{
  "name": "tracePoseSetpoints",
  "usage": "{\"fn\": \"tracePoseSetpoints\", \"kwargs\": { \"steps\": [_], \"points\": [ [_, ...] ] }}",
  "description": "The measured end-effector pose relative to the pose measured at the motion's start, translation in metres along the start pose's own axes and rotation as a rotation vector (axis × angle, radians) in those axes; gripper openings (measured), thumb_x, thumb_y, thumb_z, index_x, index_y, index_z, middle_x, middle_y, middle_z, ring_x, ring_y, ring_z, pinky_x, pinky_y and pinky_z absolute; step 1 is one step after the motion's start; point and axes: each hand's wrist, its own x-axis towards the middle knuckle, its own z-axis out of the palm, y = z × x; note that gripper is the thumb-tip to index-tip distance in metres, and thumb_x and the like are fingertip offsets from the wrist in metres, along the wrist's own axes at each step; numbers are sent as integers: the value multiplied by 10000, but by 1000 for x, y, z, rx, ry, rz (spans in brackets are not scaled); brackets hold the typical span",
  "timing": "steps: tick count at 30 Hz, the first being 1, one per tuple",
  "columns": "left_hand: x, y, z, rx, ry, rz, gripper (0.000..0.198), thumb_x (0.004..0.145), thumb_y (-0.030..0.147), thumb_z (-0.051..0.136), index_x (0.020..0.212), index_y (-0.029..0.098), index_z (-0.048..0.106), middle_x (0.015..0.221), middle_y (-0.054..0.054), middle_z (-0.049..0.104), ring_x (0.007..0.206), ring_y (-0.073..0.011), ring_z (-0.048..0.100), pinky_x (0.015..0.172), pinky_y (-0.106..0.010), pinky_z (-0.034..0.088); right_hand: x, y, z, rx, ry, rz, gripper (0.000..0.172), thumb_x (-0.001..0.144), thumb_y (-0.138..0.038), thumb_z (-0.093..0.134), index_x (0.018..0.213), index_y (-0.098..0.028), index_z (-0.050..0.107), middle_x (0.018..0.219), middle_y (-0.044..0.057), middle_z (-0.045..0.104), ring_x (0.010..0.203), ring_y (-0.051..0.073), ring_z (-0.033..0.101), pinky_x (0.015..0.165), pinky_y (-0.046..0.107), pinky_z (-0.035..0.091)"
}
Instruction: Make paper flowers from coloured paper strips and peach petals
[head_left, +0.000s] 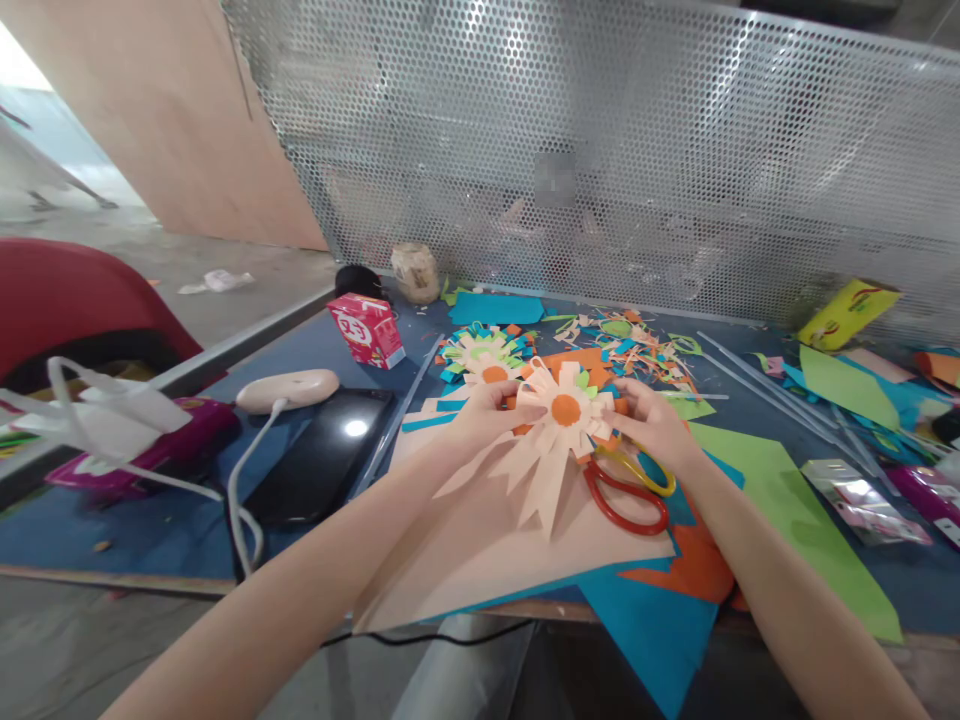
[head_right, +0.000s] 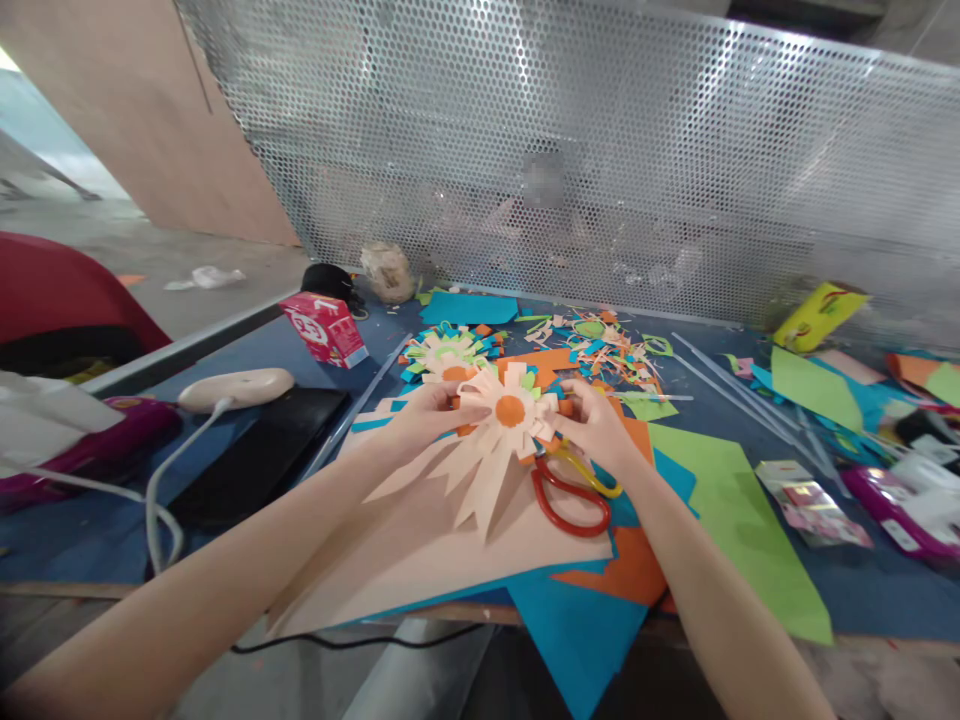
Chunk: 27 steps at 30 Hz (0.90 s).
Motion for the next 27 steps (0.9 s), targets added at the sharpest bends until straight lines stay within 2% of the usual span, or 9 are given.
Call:
{"fn": "tracePoseSetpoints", "kwargs": {
  "steps": [3,6,10,13,16,19,21,24,27],
  "points": [
    [1,-1,0,51,-6,4,287,472,261,789,673,144,620,585,23,607,532,-105,565,517,-206,450,3,2,-1,-47,71,-106,331,607,-325,712,870,-216,543,685,-29,621,600,128,601,535,245,490],
    [1,-4,1,73,-59,27,303,496,257,775,747,153,640,683,-3,657,632,-142,613,615,-246,486,5,4,-1,-62,151,-157,327,610,-359,706,872,-222,566,709,-13,640,684,161,631,664,308,517],
    [-1,-4,2,90,-148,122,244,542,225,745,746,166,624,731,-7,660,697,-153,619,654,-251,483,4,3,-2,10,128,-153,358,598,-341,718,903,-222,572,767,-14,651,680,140,623,661,288,513],
    [-5,-2,3,38,-218,193,234,550,203,742,724,172,588,714,12,635,678,-129,602,643,-231,485,3,1,-1,67,110,-151,371,604,-322,722,929,-226,573,760,-27,643,642,118,601,605,255,498],
    [-9,-2,3,-34,-249,202,279,548,206,756,743,180,558,707,18,628,672,-124,603,638,-229,499,2,1,0,134,88,-121,355,610,-315,723,920,-226,575,714,-38,627,579,100,571,521,223,466],
    [-10,-4,3,-105,-248,200,326,546,207,771,779,188,544,754,4,642,702,-137,622,658,-242,511,1,1,0,201,47,-43,370,609,-343,722,922,-226,563,658,-52,594,434,69,479,362,191,354],
    [-9,-4,3,-112,-261,209,323,561,210,769,789,183,542,785,-4,645,734,-145,628,685,-250,511,-1,1,1,233,8,20,417,607,-384,718,953,-227,547,609,-66,559,364,57,406,309,189,286],
    [-9,-5,2,-72,-308,218,302,597,218,752,807,169,540,799,-2,639,780,-147,621,738,-261,498,-2,0,2,216,-35,52,517,598,-440,720,1027,-221,533,612,-58,560,396,70,434,355,207,350],
    [-8,-6,1,-44,-343,210,319,618,239,743,843,167,528,812,-1,635,806,-151,611,767,-274,487,-4,1,3,115,1,30,580,558,-451,749,1049,-214,549,726,-17,611,570,111,548,517,240,463]
  ]
}}
